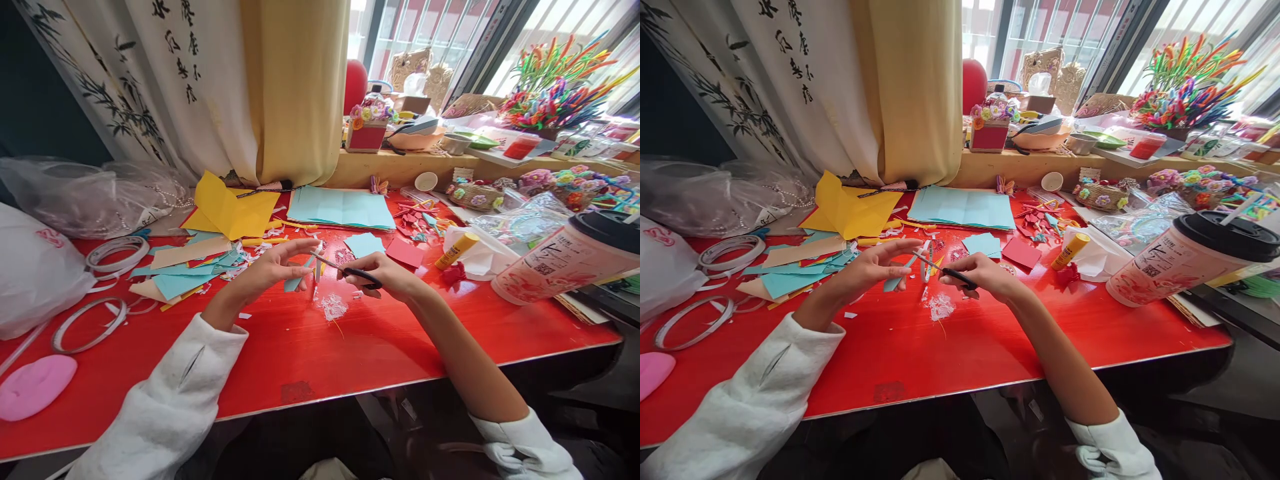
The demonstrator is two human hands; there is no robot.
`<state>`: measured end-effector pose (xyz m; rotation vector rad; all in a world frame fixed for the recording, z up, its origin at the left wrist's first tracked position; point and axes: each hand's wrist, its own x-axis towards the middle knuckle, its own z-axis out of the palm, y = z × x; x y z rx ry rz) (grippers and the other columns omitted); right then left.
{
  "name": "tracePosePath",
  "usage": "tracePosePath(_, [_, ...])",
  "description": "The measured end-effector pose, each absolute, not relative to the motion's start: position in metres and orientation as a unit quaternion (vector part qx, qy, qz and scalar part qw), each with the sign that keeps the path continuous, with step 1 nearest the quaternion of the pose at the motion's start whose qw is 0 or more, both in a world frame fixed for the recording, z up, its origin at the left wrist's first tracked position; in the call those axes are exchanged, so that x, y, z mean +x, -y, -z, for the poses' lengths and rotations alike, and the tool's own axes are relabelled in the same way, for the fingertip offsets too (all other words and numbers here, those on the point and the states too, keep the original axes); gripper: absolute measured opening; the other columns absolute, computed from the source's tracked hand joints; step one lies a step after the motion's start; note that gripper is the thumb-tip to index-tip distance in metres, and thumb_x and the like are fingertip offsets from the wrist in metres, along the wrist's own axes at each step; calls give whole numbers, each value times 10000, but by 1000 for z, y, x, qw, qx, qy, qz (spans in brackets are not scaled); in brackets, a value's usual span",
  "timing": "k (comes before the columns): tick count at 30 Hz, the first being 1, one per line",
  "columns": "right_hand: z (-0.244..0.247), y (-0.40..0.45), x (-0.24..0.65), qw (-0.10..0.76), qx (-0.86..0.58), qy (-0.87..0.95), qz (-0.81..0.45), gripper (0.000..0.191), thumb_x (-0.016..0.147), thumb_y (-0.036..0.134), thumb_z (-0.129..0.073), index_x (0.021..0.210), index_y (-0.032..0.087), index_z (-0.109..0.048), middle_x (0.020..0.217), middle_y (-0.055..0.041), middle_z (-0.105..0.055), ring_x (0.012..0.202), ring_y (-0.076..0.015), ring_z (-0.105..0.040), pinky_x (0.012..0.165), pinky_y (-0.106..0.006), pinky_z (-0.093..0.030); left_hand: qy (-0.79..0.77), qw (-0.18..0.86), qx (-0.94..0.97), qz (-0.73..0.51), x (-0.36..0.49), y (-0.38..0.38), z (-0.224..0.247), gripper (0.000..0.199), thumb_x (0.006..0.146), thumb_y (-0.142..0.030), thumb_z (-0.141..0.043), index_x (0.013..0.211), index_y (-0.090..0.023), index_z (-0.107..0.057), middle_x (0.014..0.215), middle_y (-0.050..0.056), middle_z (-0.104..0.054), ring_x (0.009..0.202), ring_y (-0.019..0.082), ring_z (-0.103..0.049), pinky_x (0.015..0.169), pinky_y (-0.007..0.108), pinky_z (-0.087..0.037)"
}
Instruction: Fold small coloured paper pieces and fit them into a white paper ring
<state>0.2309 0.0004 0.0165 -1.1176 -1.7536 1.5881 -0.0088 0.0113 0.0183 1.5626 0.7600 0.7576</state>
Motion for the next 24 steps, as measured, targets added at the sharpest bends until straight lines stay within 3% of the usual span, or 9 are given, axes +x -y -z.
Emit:
tracePosePath(5, [-18, 1, 230, 268, -424, 653, -567, 302, 700, 378, -655, 811, 98, -667, 451, 52, -421, 343, -32, -338, 378, -217, -249, -323, 577, 675, -327, -9, -13, -17, 495, 751, -248, -608, 1229, -263, -481, 1296, 98, -458, 575, 62, -561, 519, 226, -468])
tracePosePath(9, [-16, 1, 227, 276, -417, 656, -565, 406, 670, 373, -684, 991, 126, -657, 573, 32, -462, 404, -37, -376, 408, -213, -290, -306, 579, 670, -350, -8, -13, -19, 573, 765, -251, -598, 1295, -324, -391, 1322, 88, -432, 546, 43, -539, 505, 227, -473])
tracePosePath(14, [-11, -1, 225, 267, -377, 663, -589, 475, 705, 399, -647, 1100, 136, -613, 621, 26, -440, 452, -49, -396, 450, -218, -298, -304, 580, 667, -356, -9, -12, -21, 570, 767, -254, -595, 1288, -354, -389, 1394, 85, -343, 549, 38, -542, 506, 228, -483])
tracePosePath(24, [2, -5, 224, 246, -305, 709, -586, 728, 688, 650, -528, 1164, 99, -549, 700, -18, -515, 575, -99, -456, 530, -234, -323, -287, 594, 659, -361, -9, -10, -21, 588, 764, -246, -595, 1294, -378, -377, 1426, 80, -300, 554, 40, -542, 470, 208, -452])
